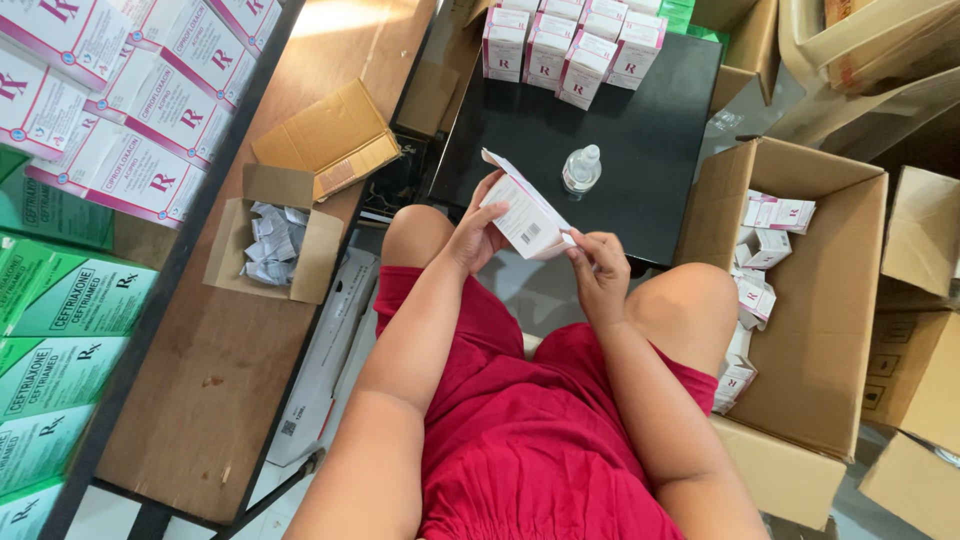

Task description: The person sits on the floor and repeatedly picks up small white boxes and clear plastic bottles. They open the boxes, insert the bottles, and place the filled boxes into a larger cardboard carton. The process is repeated continuously throughout the clip.

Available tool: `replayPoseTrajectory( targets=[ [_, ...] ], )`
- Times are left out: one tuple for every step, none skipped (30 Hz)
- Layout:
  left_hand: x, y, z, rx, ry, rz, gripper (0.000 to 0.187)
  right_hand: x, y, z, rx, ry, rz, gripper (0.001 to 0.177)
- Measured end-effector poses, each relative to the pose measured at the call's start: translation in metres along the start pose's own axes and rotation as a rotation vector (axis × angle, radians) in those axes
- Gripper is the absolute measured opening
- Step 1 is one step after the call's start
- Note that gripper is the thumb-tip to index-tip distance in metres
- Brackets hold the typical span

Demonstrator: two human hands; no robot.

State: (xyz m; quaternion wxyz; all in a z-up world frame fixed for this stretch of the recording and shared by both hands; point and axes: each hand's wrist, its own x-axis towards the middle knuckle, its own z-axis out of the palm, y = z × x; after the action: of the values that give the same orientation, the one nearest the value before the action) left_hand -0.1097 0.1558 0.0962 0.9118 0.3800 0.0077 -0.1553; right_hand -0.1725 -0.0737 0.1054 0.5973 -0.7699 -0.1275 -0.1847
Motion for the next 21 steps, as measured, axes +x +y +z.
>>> replayPoseTrajectory(
  targets=[
    [0.0, -0.001, 0.0, 0.007, -0.012, -0.017, 0.077, 0.0, 0.0, 0.0, 0.017, -0.005, 0.027, 0.022],
    [0.0, -0.002, 0.0, 0.014, -0.023, -0.035, 0.077, 0.0, 0.001, 0.0, 0.041, 0.006, 0.028, 0.019],
    [0.0, -0.001, -0.001, 0.017, -0.035, -0.036, 0.076, 0.0, 0.003, 0.001, 0.067, 0.015, 0.028, 0.017],
    [0.001, 0.0, -0.001, 0.02, -0.046, -0.037, 0.075, 0.001, 0.005, 0.001, 0.092, 0.024, 0.029, 0.015],
    [0.0, -0.001, -0.002, 0.021, -0.055, -0.042, 0.075, 0.0, 0.007, 0.001, 0.09, 0.005, 0.019, 0.014],
    [-0.001, -0.001, -0.003, 0.034, -0.057, -0.046, 0.076, -0.001, 0.011, 0.0, 0.089, -0.013, 0.009, 0.014],
    [-0.001, 0.0, -0.004, 0.048, -0.061, -0.05, 0.076, 0.0, 0.015, -0.001, 0.087, -0.031, -0.003, 0.013],
    [0.0, 0.0, -0.005, 0.061, -0.066, -0.054, 0.077, 0.001, 0.019, -0.003, 0.082, -0.046, 0.008, 0.013],
    [0.0, 0.001, -0.006, 0.113, -0.054, -0.089, 0.08, 0.001, 0.024, -0.004, 0.077, -0.06, 0.02, 0.013],
    [0.0, 0.0, -0.006, 0.164, -0.042, -0.125, 0.083, 0.002, 0.029, -0.005, 0.072, -0.074, 0.032, 0.014],
    [0.0, -0.002, -0.006, 0.215, -0.031, -0.161, 0.085, 0.002, 0.034, -0.005, 0.121, -0.092, 0.131, 0.014],
    [-0.001, -0.005, -0.006, 0.377, -0.029, -0.068, 0.087, 0.001, 0.038, -0.004, 0.17, -0.109, 0.229, 0.015],
    [0.0, -0.008, -0.004, 0.54, -0.028, 0.027, 0.089, 0.002, 0.042, -0.003, 0.22, -0.126, 0.325, 0.015],
    [0.001, -0.011, -0.001, 0.702, -0.025, 0.125, 0.091, 0.002, 0.044, -0.002, 0.103, -0.112, 0.295, 0.014],
    [0.002, -0.014, 0.001, 0.928, 0.092, 0.294, 0.091, 0.002, 0.045, 0.002, -0.012, -0.098, 0.264, 0.014],
    [0.002, -0.017, 0.005, 1.149, 0.211, 0.467, 0.092, 0.001, 0.045, 0.005, -0.126, -0.083, 0.233, 0.014],
    [0.004, -0.019, 0.008, 1.368, 0.335, 0.647, 0.093, 0.001, 0.045, 0.009, -0.117, -0.096, 0.245, 0.014],
    [0.007, -0.02, 0.011, 1.382, 0.401, 0.718, 0.089, 0.0, 0.044, 0.012, -0.108, -0.109, 0.257, 0.013],
    [0.012, -0.019, 0.013, 1.393, 0.473, 0.791, 0.086, 0.0, 0.043, 0.015, -0.099, -0.127, 0.268, 0.013],
    [0.016, -0.017, 0.015, 1.403, 0.544, 0.864, 0.083, 0.0, 0.042, 0.017, -0.091, -0.168, 0.229, 0.013],
    [0.022, -0.015, 0.017, 1.397, 0.572, 0.881, 0.082, -0.001, 0.041, 0.018, -0.085, -0.207, 0.188, 0.013]
  ],
)
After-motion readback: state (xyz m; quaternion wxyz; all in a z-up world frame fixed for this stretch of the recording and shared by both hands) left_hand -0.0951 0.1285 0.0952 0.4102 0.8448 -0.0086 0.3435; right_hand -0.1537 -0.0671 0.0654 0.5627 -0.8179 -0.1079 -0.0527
